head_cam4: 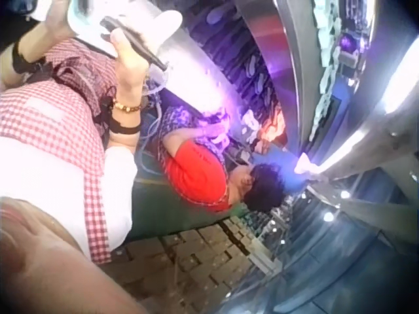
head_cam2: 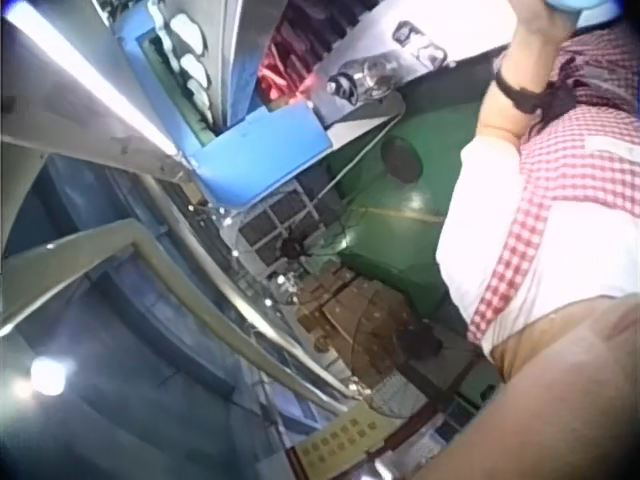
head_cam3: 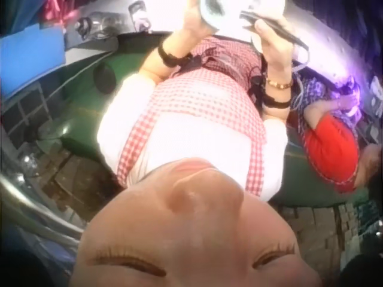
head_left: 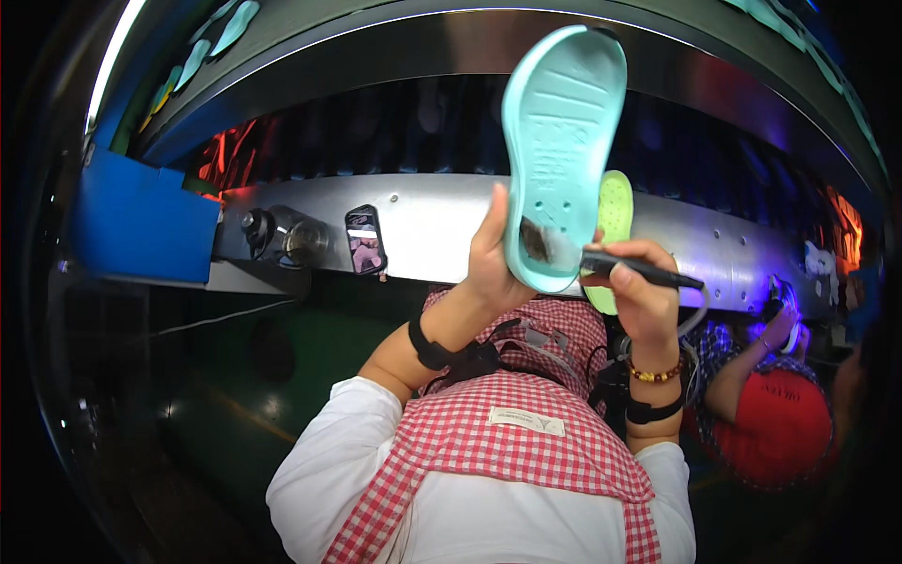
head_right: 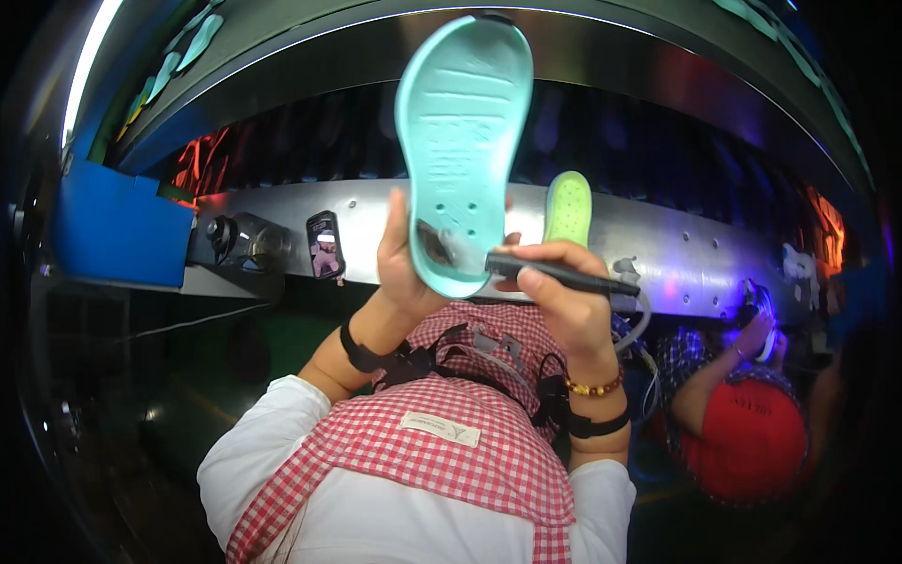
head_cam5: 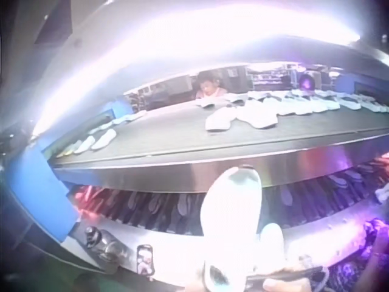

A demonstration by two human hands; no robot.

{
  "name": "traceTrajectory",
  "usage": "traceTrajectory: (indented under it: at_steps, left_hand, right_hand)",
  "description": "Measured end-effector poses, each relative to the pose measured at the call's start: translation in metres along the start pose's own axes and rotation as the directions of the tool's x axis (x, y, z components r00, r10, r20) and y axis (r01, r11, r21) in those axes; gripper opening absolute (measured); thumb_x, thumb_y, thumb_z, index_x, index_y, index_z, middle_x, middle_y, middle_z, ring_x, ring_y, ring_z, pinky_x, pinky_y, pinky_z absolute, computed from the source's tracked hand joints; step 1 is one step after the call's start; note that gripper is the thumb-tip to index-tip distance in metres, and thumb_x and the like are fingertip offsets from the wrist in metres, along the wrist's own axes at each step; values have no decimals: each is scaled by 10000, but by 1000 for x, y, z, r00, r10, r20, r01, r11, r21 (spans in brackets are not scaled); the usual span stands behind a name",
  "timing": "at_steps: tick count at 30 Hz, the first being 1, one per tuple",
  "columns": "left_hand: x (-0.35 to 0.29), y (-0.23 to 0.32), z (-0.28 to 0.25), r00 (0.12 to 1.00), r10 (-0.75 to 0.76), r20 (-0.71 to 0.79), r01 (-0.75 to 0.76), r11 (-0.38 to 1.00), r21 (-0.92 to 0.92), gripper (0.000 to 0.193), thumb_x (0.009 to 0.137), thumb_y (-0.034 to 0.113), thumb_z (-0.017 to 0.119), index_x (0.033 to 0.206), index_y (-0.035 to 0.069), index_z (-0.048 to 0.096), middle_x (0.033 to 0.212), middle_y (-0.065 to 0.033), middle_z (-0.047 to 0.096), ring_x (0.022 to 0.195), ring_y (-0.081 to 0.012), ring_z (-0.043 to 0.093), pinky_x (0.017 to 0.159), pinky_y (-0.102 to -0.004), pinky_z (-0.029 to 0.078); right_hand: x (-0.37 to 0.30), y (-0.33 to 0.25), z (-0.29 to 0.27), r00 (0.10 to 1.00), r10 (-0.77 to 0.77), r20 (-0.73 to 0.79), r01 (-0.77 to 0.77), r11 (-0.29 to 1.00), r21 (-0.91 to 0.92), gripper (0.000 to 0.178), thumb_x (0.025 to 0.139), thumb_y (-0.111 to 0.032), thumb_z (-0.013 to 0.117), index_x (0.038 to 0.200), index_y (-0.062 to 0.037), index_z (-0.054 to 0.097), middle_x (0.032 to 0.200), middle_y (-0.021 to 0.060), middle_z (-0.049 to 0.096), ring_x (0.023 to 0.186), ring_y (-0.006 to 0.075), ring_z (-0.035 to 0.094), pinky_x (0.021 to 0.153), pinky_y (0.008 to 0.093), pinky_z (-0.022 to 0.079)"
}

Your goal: The recorder is applying a liquid adhesive or treatment using a brush to foam shoe insoles before placing them back onto a conveyor belt.

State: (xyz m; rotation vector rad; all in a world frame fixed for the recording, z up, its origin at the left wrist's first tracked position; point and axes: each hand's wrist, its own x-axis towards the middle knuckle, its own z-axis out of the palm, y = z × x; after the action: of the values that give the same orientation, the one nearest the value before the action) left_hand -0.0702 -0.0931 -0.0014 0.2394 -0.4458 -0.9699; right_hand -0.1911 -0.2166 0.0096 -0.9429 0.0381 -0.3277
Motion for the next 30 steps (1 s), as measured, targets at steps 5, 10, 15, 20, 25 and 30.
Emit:
traceTrajectory:
  at_steps: [5,10,15,20,25,30]
  left_hand:
    - [-10,12,-41,977,-198,-83,207,971,119,437,948,330,443,1225,-4,489,1083,-128,610,939,-179,626,821,-320,524]
    - [-5,32,-36,921,-329,-208,381,871,309,426,895,333,561,1149,-9,560,970,-100,633,835,-135,621,709,-271,515]
    - [-1,49,-22,851,-458,-255,524,770,364,400,887,292,581,1140,-17,580,964,-98,641,810,-140,627,694,-272,515]
    - [-4,54,-16,785,-555,-276,615,640,461,402,892,296,582,1127,-30,586,960,-111,643,789,-132,632,669,-257,519]
    - [-7,64,-11,752,-604,-264,641,574,510,364,892,289,548,1093,-13,575,942,-110,630,804,-131,633,651,-250,522]
    - [-16,68,-15,740,-547,-392,669,540,510,395,888,294,539,1131,-18,560,991,-110,626,802,-148,631,657,-245,510]
  right_hand:
    - [-6,-30,5,953,172,251,30,767,-641,243,717,68,664,958,36,662,977,183,672,902,216,662,798,286,514]
    - [-2,-21,6,925,141,354,222,556,-801,245,706,54,687,943,-6,672,966,167,678,881,251,674,785,299,526]
    - [-1,-28,16,858,-66,510,426,647,-632,263,710,38,702,965,-15,669,960,160,680,850,252,682,739,295,537]
    - [-2,-32,13,787,154,598,445,530,-722,237,711,60,668,932,-24,679,982,160,678,811,235,690,669,285,545]
    - [-7,-39,10,828,-3,560,486,500,-717,219,719,26,667,931,-28,680,995,154,676,794,263,690,681,288,541]
    - [-9,-39,9,786,205,583,442,473,-762,206,737,33,645,935,-13,674,994,164,675,840,263,685,733,316,538]
